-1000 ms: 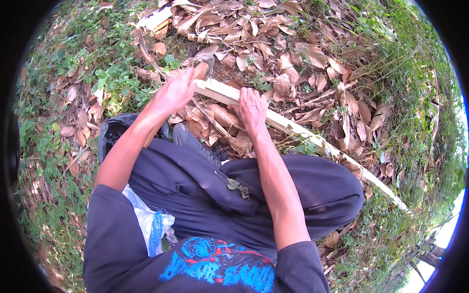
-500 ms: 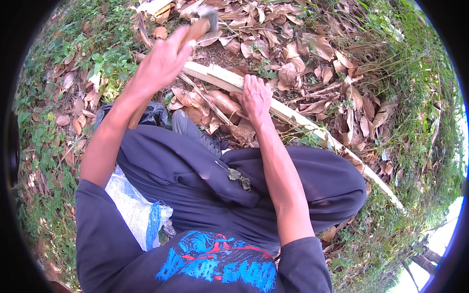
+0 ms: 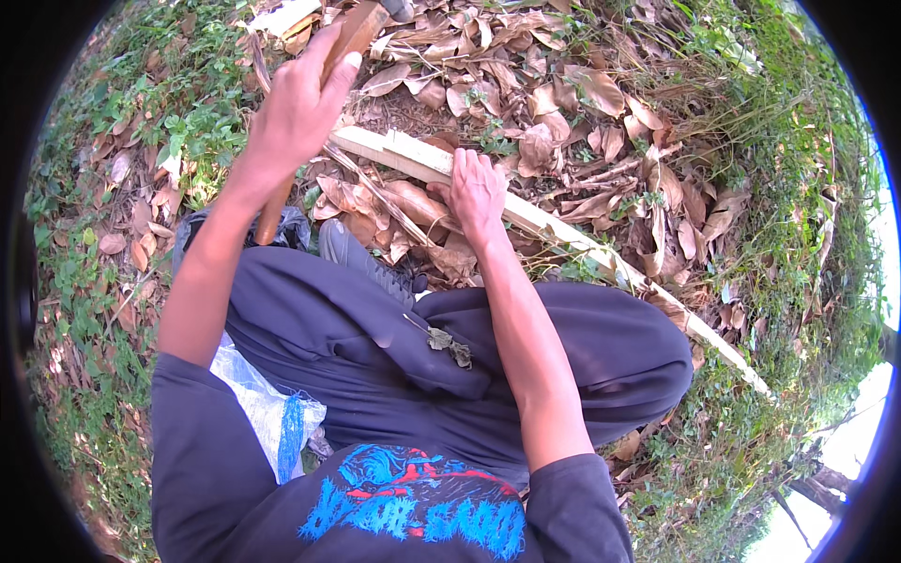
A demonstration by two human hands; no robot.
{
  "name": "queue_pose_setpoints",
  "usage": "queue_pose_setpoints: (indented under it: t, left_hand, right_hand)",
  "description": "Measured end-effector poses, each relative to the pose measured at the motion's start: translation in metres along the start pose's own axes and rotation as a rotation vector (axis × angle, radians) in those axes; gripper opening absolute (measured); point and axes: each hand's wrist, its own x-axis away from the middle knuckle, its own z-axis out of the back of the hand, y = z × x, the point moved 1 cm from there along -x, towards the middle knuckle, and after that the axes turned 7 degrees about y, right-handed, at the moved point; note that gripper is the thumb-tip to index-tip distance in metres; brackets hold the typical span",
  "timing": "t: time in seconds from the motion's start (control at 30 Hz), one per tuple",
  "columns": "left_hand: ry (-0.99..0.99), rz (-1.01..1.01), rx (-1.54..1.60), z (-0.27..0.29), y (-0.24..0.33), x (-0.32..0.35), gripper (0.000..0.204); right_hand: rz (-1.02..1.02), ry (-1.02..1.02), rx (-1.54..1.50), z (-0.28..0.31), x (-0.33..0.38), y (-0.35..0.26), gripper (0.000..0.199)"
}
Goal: The person sits on the ground and uses a small axe to split a long piece of wood into smaller sections. They repeatedly strike the wood with the axe, creating a pile of wood chips and split pieces.
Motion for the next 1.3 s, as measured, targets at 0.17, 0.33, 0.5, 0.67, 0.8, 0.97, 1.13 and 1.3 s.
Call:
queue_pose_setpoints:
  t: [0.17, 0.33, 0.5, 0.67, 0.8, 0.97, 1.13, 1.3]
  left_hand:
    - [-0.206, -0.013, -0.189, -0.018, -0.076, 0.066, 0.038]
    - [-0.154, 0.292, -0.156, 0.014, -0.009, 0.007, 0.045]
    - [-0.373, 0.557, -0.076, -0.012, -0.004, 0.026, 0.048]
    - [-0.269, 0.064, -0.126, -0.010, -0.023, 0.040, 0.032]
    - [-0.051, 0.021, 0.038, -0.009, 0.016, 0.014, 0.039]
    - [-0.463, 0.026, -0.358, -0.037, -0.075, 0.091, 0.031]
    - [-0.324, 0.131, -0.134, -0.017, 0.003, 0.021, 0.040]
    - [-0.105, 0.232, -0.044, 0.001, 0.023, 0.001, 0.049]
  right_hand:
    - [0.032, 0.056, -0.048, 0.000, -0.003, -0.011, 0.063]
    - [-0.022, 0.001, -0.046, 0.002, -0.003, -0.003, 0.061]
    - [-0.009, 0.019, -0.032, -0.001, 0.001, 0.000, 0.063]
    - [0.005, 0.037, -0.021, -0.001, -0.003, -0.003, 0.065]
    - [-0.018, 0.000, -0.005, 0.001, 0.003, 0.000, 0.063]
    - [0.036, 0.086, -0.022, -0.002, -0.001, -0.012, 0.066]
    - [-0.022, 0.005, -0.044, 0.000, -0.001, -0.005, 0.061]
    - [-0.013, 0.031, -0.075, 0.003, -0.001, -0.003, 0.060]
